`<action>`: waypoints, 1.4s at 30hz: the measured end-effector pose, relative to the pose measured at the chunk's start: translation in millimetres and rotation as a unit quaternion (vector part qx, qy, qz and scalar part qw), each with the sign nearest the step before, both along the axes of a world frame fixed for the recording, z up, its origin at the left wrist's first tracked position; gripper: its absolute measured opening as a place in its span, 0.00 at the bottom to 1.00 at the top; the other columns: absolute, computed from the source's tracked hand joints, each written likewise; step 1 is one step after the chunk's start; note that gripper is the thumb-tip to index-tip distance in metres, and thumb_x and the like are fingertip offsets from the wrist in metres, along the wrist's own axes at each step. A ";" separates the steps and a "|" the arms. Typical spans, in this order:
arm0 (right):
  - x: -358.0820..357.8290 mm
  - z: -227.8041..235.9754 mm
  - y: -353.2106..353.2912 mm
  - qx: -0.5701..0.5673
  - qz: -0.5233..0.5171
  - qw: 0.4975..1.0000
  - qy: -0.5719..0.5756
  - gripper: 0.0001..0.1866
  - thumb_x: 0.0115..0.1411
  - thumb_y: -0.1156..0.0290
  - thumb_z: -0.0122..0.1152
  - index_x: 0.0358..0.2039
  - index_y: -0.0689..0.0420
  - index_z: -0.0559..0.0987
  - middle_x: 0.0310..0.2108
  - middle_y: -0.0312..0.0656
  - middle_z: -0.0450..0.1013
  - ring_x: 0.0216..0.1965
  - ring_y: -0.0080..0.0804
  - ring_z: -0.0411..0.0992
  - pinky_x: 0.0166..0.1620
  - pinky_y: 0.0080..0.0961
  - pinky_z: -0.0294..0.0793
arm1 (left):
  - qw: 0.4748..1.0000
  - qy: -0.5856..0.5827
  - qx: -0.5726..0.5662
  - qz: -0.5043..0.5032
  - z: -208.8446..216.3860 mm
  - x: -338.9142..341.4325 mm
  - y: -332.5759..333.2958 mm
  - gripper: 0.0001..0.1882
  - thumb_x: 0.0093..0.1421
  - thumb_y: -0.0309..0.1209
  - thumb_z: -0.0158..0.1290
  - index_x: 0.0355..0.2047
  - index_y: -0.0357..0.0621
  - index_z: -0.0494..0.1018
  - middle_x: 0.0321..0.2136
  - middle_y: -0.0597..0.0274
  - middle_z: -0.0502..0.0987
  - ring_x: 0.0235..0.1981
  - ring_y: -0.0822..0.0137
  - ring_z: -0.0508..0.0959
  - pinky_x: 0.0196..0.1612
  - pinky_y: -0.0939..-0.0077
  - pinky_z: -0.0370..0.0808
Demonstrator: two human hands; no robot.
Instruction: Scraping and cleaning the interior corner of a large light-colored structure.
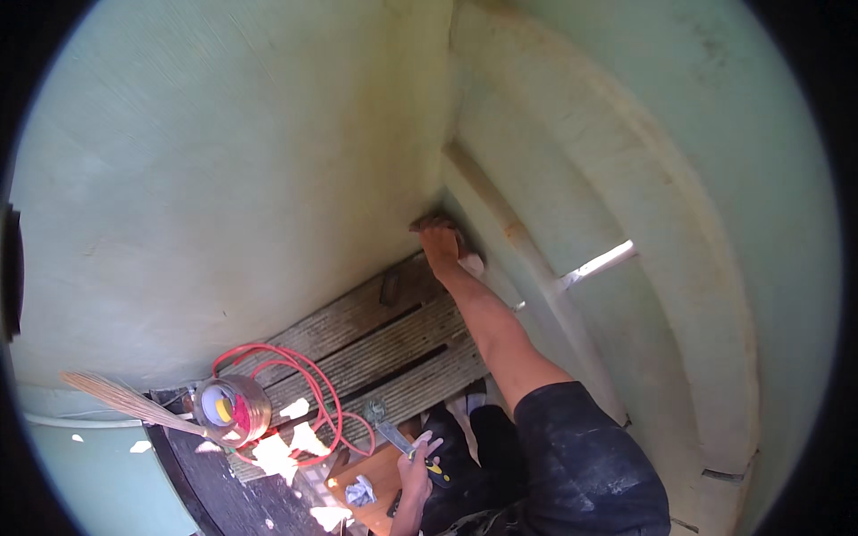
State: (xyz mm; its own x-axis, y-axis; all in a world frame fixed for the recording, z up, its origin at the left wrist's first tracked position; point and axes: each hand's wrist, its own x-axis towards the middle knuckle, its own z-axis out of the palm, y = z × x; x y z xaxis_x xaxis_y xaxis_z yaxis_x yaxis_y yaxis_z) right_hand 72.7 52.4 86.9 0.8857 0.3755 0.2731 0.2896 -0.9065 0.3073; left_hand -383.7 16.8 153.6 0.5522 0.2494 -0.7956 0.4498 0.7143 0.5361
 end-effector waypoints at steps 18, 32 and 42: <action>-107.8 21.6 -92.3 -0.034 0.007 0.952 0.304 0.09 0.53 0.75 0.53 0.35 0.57 0.78 0.36 0.45 0.73 0.37 0.40 0.74 0.41 0.31 0.73 | 0.999 -0.048 0.001 0.010 10.1 20.8 18.3 0.16 0.62 0.32 0.44 0.46 0.36 0.66 0.49 0.59 0.70 0.42 0.67 0.75 0.26 0.82 0.66; -282.1 25.3 -242.5 0.004 -0.097 0.958 0.270 0.23 0.46 0.79 0.52 0.47 0.61 0.69 0.50 0.54 0.65 0.43 0.50 0.70 0.38 0.33 0.76 | 0.999 -0.013 -0.006 -0.045 3.3 36.3 23.6 0.13 0.61 0.32 0.46 0.43 0.37 0.67 0.47 0.56 0.71 0.41 0.66 0.75 0.27 0.80 0.67; -286.2 76.3 -239.5 0.029 -0.227 0.884 0.408 0.22 0.50 0.78 0.51 0.48 0.56 0.69 0.46 0.48 0.68 0.43 0.48 0.70 0.43 0.33 0.74 | 0.993 -0.017 -0.110 -0.026 -12.8 57.2 32.6 0.17 0.59 0.26 0.48 0.49 0.37 0.63 0.49 0.56 0.70 0.45 0.64 0.73 0.34 0.77 0.70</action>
